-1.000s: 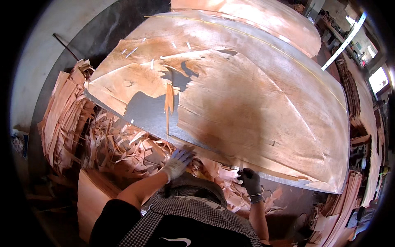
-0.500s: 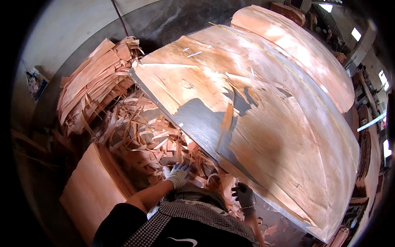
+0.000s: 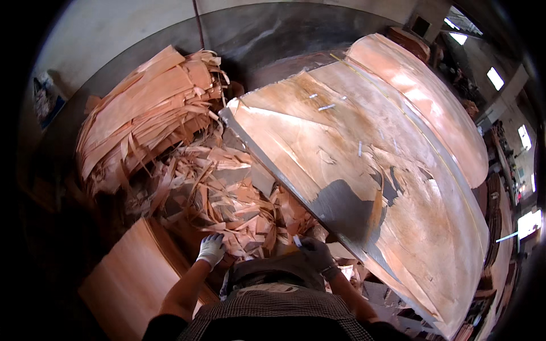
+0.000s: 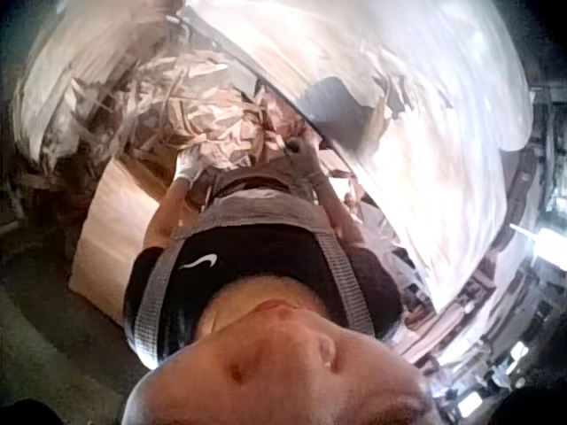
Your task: The person peels damaged outer layers from a wood veneer sheet and applies tape to repair or reinforce the surface.
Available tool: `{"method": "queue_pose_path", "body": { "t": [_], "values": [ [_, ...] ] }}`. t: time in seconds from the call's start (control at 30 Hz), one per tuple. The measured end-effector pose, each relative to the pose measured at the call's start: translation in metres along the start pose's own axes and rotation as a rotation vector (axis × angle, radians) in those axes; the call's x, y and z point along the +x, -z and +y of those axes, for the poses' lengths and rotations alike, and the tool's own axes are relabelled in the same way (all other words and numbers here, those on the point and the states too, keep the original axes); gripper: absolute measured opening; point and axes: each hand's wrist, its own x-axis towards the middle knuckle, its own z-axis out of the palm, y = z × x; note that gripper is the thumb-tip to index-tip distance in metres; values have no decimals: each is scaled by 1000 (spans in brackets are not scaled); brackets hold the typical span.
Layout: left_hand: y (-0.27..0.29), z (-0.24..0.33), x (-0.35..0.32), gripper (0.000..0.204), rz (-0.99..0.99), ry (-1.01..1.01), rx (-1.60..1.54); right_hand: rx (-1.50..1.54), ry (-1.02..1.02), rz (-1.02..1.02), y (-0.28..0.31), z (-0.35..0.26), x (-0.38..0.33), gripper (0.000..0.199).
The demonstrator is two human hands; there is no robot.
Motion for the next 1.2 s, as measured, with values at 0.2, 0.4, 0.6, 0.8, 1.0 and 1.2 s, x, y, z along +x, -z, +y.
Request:
{"method": "queue_pose_path", "body": {
  "t": [0.2,0.4,0.6,0.8,1.0,1.2],
  "values": [
    [-9,-69,21,46,-87,165,-113,211,5,-238,-68,-56,115,17],
    [68,-84,123,49,37,-15,-253,45,149,-273,-126,-83,229,14],
    [183,-101,326,49,159,-133,-229,113,29,-417,-167,-129,363,18],
    [235,-93,488,52,97,-218,-227,234,3,-332,-163,-203,481,24],
    [232,-109,596,52,-70,-483,99,214,-87,-173,-162,-238,559,27],
    [202,-164,653,37,-469,-1181,-133,295,-206,181,-181,-254,616,20]
  ]
}}
